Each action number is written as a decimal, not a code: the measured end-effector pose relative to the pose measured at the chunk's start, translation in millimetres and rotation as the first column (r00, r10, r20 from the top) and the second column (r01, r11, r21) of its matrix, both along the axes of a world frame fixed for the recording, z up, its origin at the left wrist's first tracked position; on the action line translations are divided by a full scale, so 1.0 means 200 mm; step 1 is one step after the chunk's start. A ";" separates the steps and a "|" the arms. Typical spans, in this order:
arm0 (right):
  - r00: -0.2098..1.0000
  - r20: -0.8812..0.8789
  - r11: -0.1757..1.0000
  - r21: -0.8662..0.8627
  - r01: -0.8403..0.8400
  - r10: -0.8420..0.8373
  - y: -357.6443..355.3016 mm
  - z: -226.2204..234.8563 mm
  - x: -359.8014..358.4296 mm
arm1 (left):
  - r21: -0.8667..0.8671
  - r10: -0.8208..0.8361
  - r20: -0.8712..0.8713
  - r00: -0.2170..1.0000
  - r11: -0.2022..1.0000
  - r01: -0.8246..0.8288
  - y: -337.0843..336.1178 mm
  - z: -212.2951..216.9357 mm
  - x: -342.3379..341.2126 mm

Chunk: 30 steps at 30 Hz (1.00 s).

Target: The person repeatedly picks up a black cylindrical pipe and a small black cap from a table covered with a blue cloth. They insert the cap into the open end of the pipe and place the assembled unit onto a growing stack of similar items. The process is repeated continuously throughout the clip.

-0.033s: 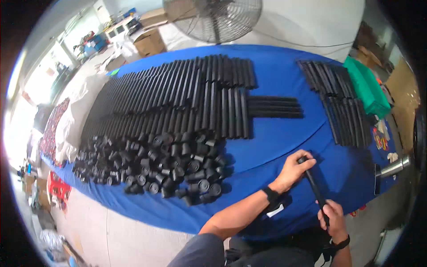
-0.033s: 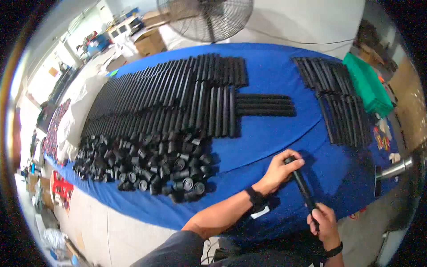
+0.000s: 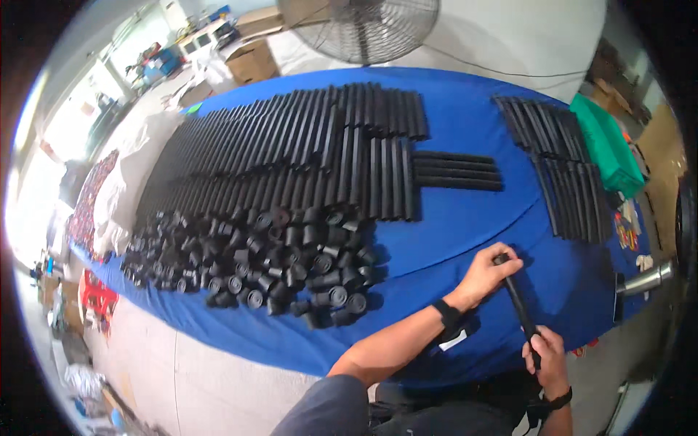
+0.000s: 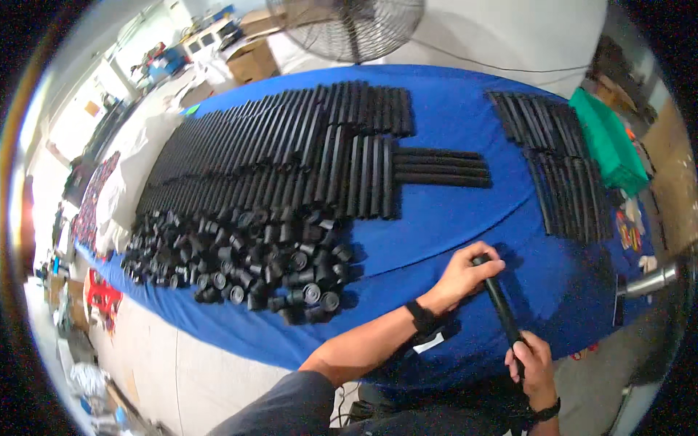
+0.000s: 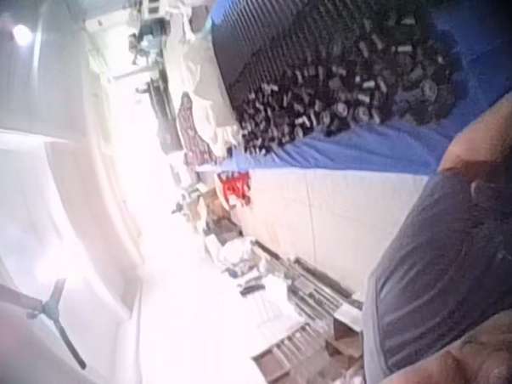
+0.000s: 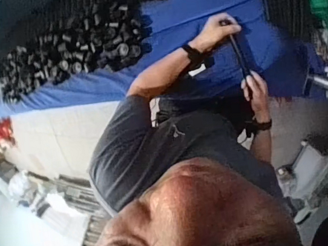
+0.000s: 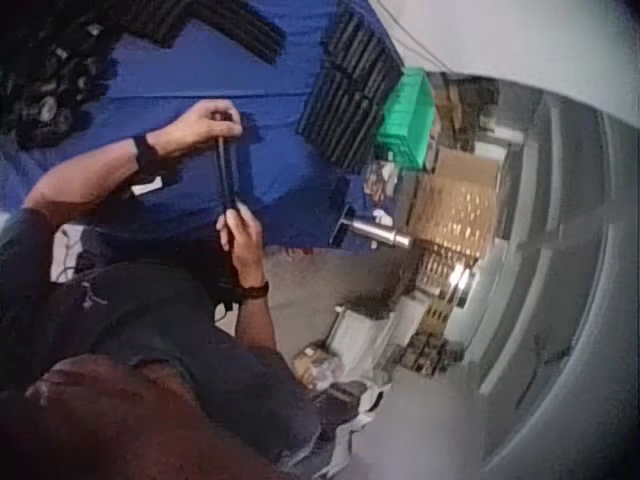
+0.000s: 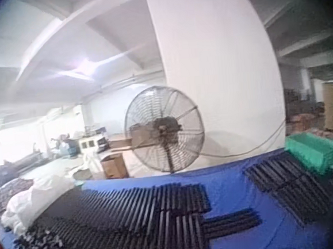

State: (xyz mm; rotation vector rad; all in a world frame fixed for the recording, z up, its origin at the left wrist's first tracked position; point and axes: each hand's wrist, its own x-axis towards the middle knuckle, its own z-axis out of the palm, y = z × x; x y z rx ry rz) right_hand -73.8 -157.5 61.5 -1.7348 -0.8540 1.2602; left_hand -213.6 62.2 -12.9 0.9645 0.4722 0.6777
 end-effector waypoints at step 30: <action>0.951 -0.224 0.976 0.022 -0.215 0.215 0.02 -0.08 0.13 | -0.017 0.084 0.009 0.996 0.996 -0.084 -0.04 -0.07 0.01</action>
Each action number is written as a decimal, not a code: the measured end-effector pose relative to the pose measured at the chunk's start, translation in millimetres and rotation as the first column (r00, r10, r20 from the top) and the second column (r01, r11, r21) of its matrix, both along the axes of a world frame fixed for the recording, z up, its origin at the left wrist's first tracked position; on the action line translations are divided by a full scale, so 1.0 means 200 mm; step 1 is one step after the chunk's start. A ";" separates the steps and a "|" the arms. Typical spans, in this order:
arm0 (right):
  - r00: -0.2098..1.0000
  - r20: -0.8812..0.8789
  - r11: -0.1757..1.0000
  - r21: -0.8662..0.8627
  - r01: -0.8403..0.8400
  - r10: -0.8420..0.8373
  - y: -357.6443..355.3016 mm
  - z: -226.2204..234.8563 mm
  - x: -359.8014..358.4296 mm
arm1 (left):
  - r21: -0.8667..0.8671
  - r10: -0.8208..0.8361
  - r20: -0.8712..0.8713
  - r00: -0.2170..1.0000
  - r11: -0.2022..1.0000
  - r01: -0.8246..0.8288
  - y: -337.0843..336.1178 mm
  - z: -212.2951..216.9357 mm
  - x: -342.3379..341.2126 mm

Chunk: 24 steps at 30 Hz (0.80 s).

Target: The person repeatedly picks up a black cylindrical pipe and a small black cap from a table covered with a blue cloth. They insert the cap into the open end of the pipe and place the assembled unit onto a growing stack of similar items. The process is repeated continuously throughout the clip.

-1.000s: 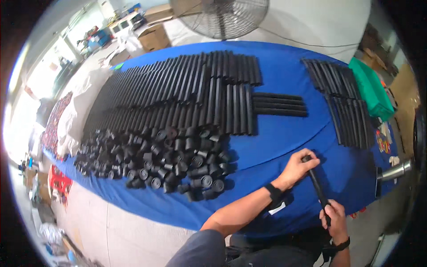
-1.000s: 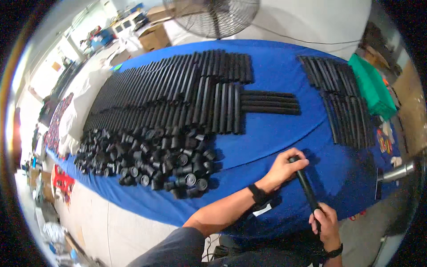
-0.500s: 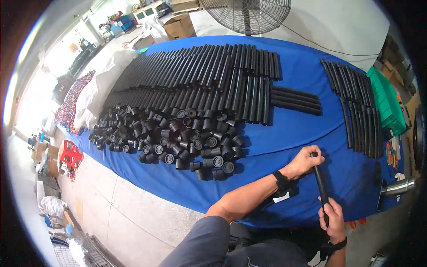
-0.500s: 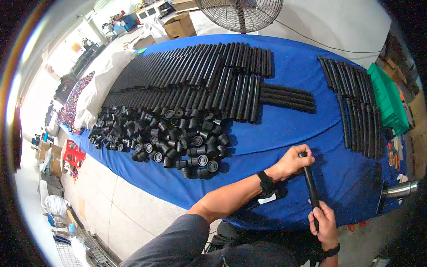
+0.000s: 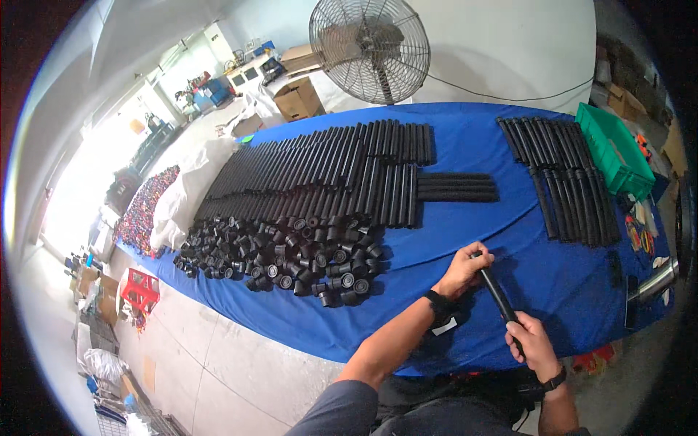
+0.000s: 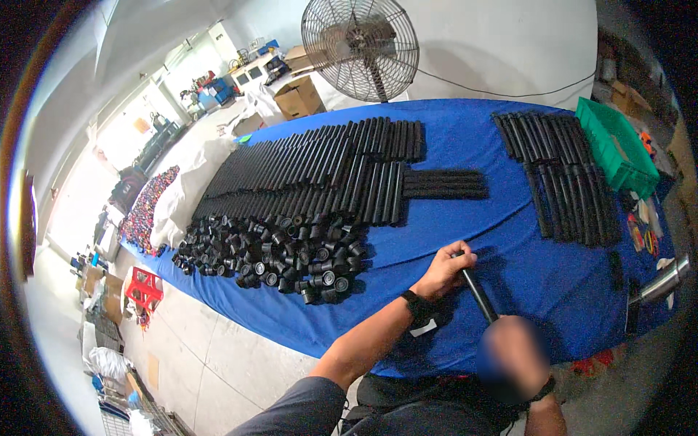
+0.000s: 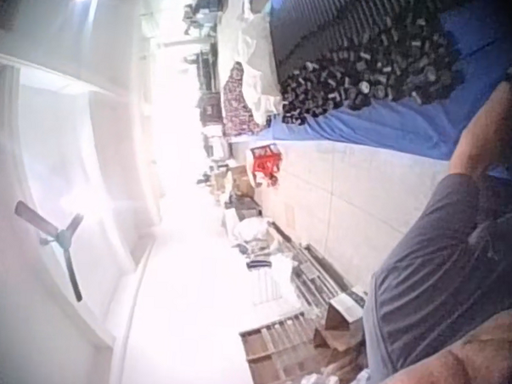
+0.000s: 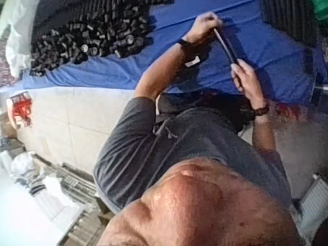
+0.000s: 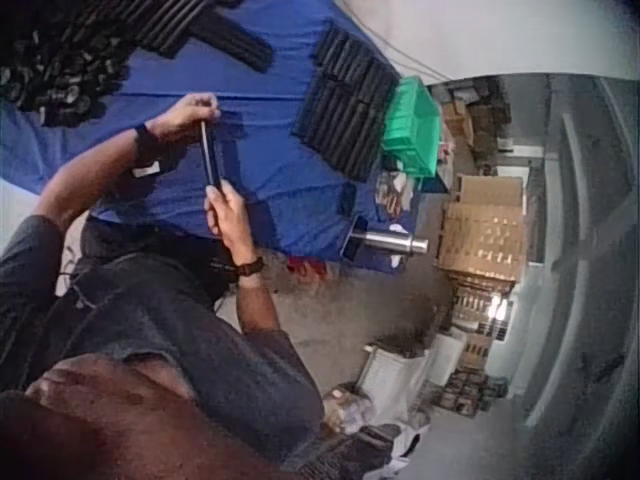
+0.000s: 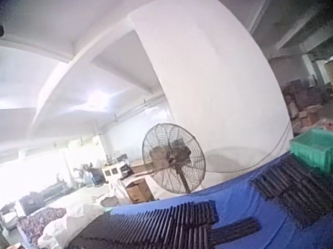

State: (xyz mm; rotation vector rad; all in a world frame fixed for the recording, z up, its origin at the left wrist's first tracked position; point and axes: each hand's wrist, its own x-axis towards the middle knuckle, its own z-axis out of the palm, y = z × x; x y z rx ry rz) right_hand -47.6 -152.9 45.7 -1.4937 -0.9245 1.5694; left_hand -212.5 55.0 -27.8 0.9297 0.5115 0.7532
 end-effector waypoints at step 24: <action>0.865 0.458 0.880 0.299 -0.369 0.208 -0.01 -0.09 0.21 | 0.172 0.100 -0.279 0.955 0.984 -0.053 -0.05 0.11 0.05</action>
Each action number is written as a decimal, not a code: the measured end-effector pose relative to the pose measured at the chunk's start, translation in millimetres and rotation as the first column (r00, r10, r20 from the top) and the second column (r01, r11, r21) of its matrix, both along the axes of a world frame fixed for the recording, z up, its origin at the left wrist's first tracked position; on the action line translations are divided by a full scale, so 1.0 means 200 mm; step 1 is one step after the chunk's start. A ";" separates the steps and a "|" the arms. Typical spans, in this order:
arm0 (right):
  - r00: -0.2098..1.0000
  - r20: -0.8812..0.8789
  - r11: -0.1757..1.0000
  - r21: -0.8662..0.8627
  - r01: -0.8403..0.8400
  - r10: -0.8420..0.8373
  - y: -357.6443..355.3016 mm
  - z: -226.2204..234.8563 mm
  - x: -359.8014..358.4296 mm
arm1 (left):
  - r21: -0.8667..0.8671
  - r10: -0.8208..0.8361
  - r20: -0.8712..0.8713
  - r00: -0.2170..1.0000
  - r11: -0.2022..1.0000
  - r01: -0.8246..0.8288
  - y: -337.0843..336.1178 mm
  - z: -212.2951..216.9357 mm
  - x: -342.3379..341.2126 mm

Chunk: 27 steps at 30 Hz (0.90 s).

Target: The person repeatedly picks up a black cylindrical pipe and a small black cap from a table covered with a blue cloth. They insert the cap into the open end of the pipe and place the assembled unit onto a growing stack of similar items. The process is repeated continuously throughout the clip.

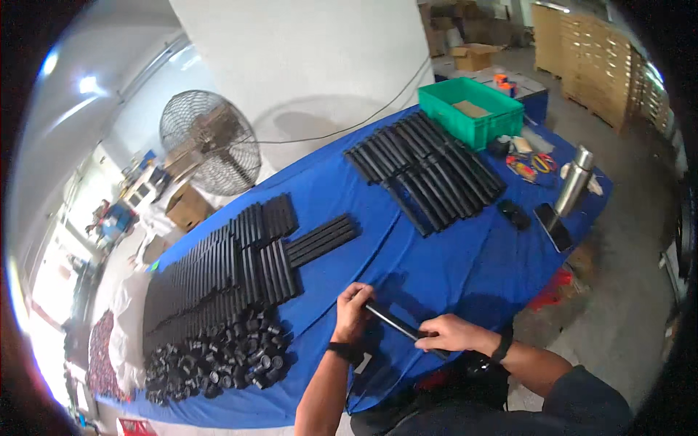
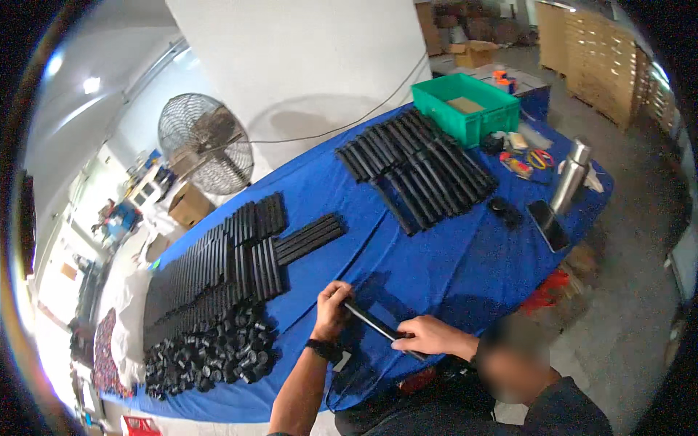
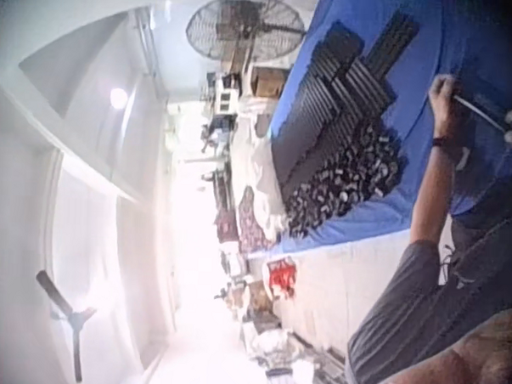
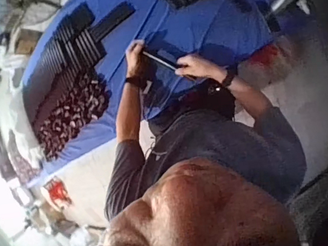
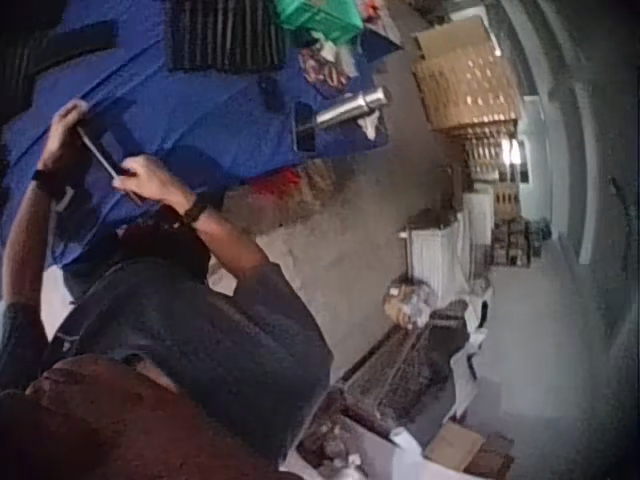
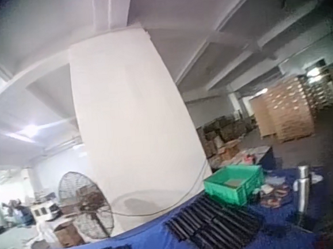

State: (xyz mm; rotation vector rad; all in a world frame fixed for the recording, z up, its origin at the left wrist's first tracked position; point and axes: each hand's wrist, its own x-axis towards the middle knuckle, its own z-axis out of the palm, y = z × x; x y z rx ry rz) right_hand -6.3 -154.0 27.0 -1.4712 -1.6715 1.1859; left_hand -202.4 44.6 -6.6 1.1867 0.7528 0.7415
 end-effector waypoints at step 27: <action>0.256 0.794 0.821 0.463 0.334 -0.552 0.92 0.09 0.84 | 0.100 0.074 -0.122 0.990 0.993 -0.062 0.15 -0.07 -0.11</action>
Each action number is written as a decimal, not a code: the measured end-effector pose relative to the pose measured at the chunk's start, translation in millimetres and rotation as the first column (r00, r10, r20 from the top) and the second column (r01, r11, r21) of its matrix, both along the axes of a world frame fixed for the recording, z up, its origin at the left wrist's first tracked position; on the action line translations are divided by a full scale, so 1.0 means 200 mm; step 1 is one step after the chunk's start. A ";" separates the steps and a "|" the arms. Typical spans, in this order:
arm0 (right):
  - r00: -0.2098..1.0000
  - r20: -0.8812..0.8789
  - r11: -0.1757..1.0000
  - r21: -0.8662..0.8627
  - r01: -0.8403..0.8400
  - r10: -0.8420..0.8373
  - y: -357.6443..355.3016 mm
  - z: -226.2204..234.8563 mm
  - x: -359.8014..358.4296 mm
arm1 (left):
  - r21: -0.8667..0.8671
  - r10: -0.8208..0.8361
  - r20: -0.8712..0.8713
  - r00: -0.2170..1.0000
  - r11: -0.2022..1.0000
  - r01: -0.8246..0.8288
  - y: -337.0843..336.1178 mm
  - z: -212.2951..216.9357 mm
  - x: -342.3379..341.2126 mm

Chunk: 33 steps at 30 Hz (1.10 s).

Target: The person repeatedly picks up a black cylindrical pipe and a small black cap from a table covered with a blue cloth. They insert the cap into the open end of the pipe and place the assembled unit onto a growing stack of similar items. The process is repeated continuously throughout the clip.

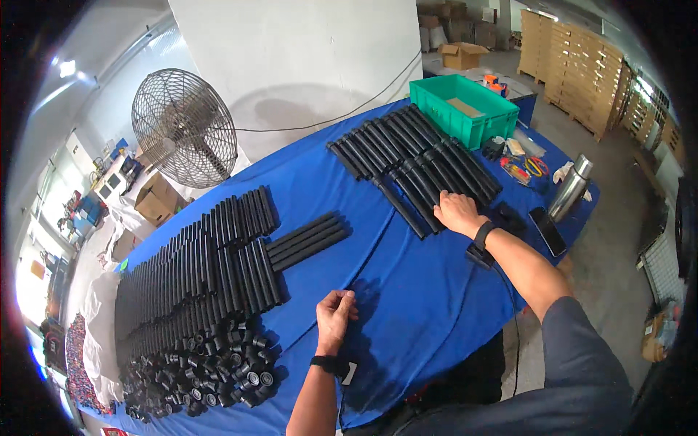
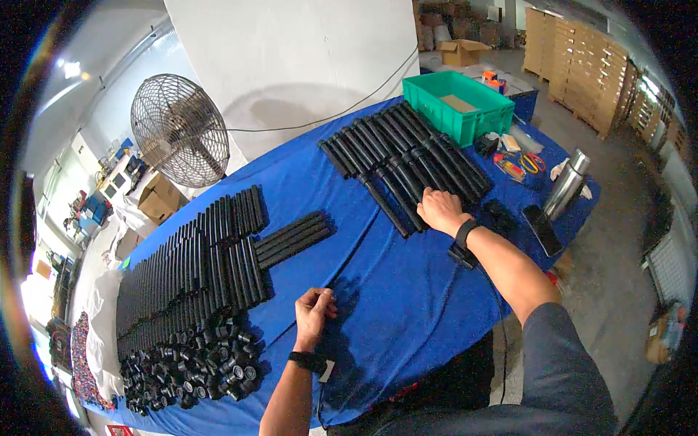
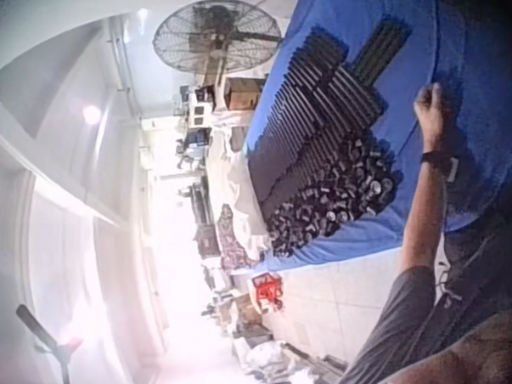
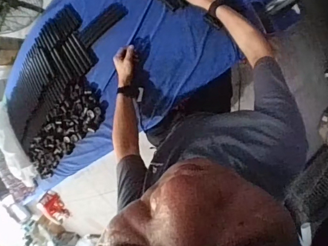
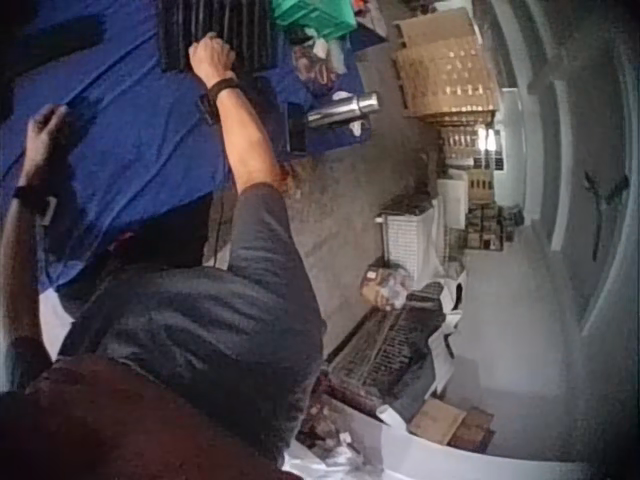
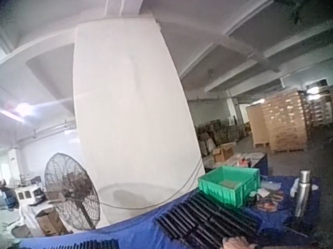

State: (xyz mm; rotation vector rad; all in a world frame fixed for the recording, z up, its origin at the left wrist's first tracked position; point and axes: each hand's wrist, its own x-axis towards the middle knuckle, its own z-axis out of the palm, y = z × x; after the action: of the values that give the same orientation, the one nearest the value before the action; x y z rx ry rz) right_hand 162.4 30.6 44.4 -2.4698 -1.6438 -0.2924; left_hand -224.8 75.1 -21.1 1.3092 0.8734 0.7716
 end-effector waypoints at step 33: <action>0.658 -0.699 0.757 0.581 0.298 0.278 -0.18 0.28 0.22 | -0.041 0.039 0.040 0.998 0.998 -0.037 -0.01 0.00 0.04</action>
State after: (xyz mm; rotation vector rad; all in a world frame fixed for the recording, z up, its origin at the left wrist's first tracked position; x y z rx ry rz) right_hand 205.6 -5.0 100.6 -1.6599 -0.9122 0.1568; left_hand -216.7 73.7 -21.8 1.2402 0.8789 0.8044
